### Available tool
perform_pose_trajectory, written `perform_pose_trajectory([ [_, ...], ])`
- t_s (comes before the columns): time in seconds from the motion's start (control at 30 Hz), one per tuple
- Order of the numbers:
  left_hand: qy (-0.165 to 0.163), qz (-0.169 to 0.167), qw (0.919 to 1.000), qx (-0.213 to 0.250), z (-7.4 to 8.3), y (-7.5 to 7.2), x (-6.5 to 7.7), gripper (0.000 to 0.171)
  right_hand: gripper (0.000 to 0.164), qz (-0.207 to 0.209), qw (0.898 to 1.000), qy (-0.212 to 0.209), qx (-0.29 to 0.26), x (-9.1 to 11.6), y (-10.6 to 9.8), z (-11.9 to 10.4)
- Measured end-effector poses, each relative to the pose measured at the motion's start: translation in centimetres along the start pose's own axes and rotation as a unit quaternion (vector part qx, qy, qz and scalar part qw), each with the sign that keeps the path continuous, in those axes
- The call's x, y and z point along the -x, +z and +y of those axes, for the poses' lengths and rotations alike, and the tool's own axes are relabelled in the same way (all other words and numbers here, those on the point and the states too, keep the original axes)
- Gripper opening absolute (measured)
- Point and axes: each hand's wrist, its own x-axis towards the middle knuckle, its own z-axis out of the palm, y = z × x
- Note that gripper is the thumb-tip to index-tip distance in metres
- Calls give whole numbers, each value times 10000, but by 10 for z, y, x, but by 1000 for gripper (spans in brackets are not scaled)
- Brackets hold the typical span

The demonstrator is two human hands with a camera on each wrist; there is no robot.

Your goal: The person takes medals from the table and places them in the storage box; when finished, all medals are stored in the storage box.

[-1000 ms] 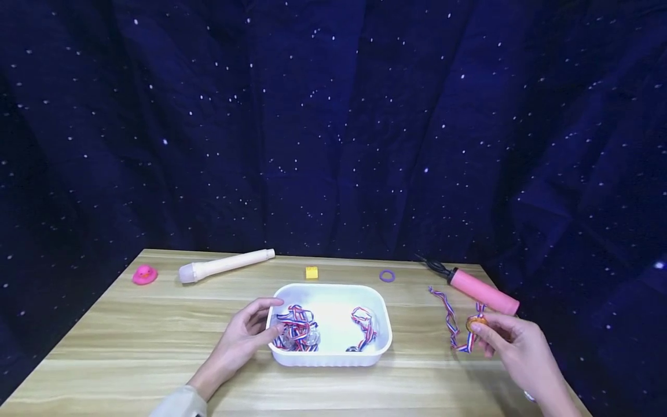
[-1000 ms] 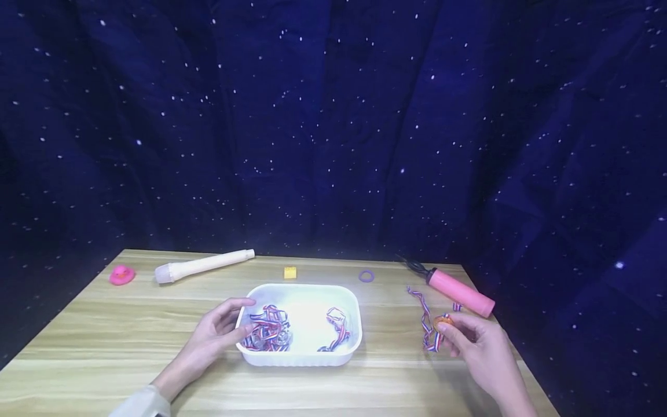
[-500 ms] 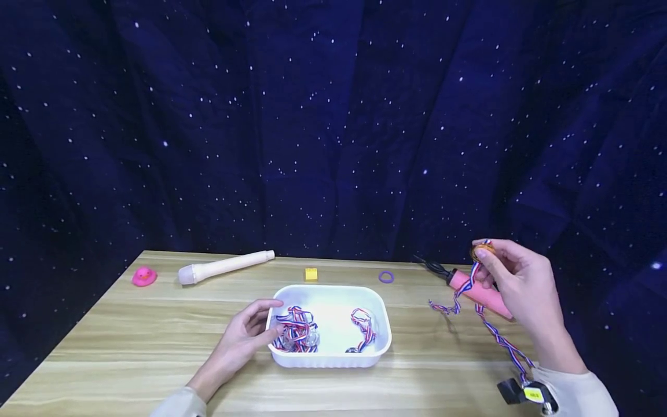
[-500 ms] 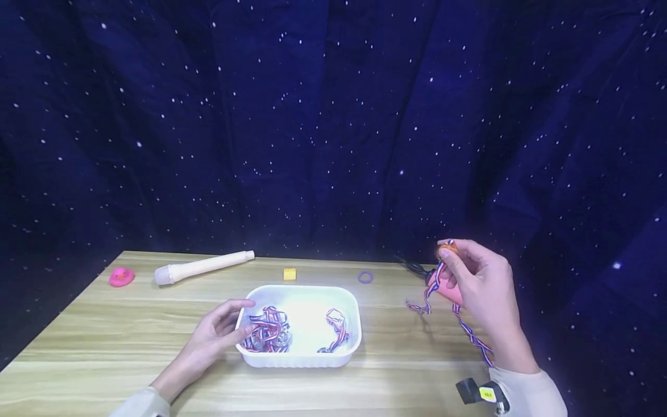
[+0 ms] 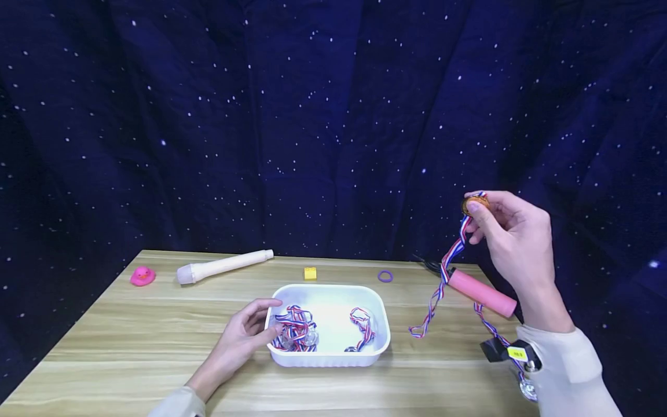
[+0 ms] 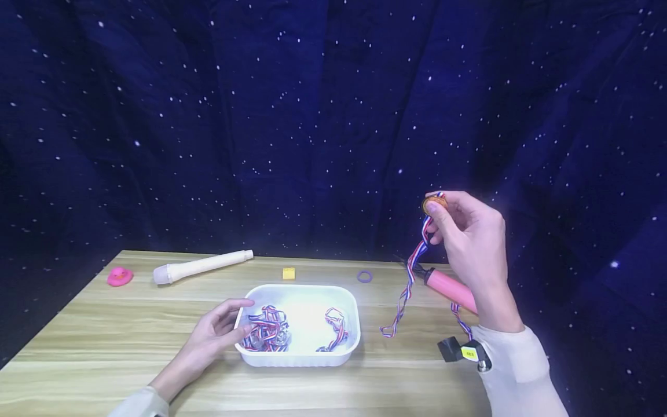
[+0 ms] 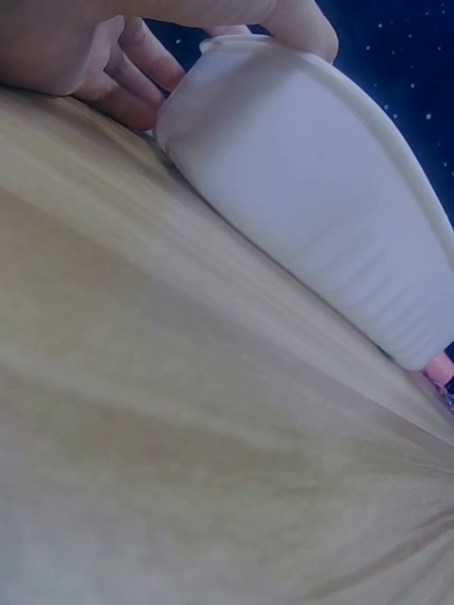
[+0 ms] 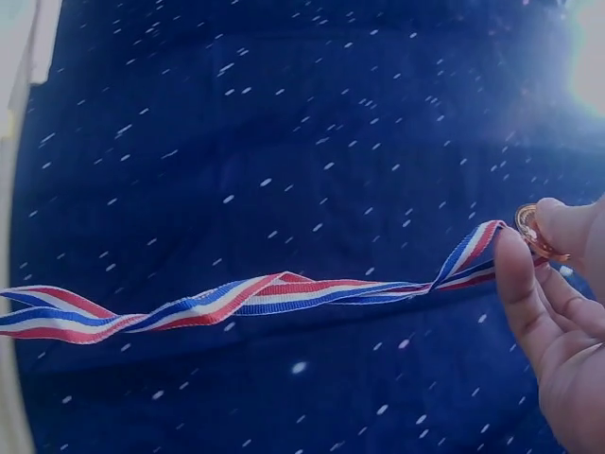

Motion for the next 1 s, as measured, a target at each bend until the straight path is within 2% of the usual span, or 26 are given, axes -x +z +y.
perform_pose_trajectory([
  [0.27,-39,49,10000,-43,0,-2,1,53,12,152,9969,-390,-659,-30,18,-33],
  [0.53,11,52,10000,-69,-1,-1,1,53,12,152,9900,-532,-1300,-42,39,-46],
  [0.73,-92,17,10000,-12,-2,0,0,54,13,32,9879,-532,-1454,-35,58,-42],
  [1.0,7,13,10000,-55,1,-1,0,52,12,-825,9889,-153,-1228,-3,97,-16],
])
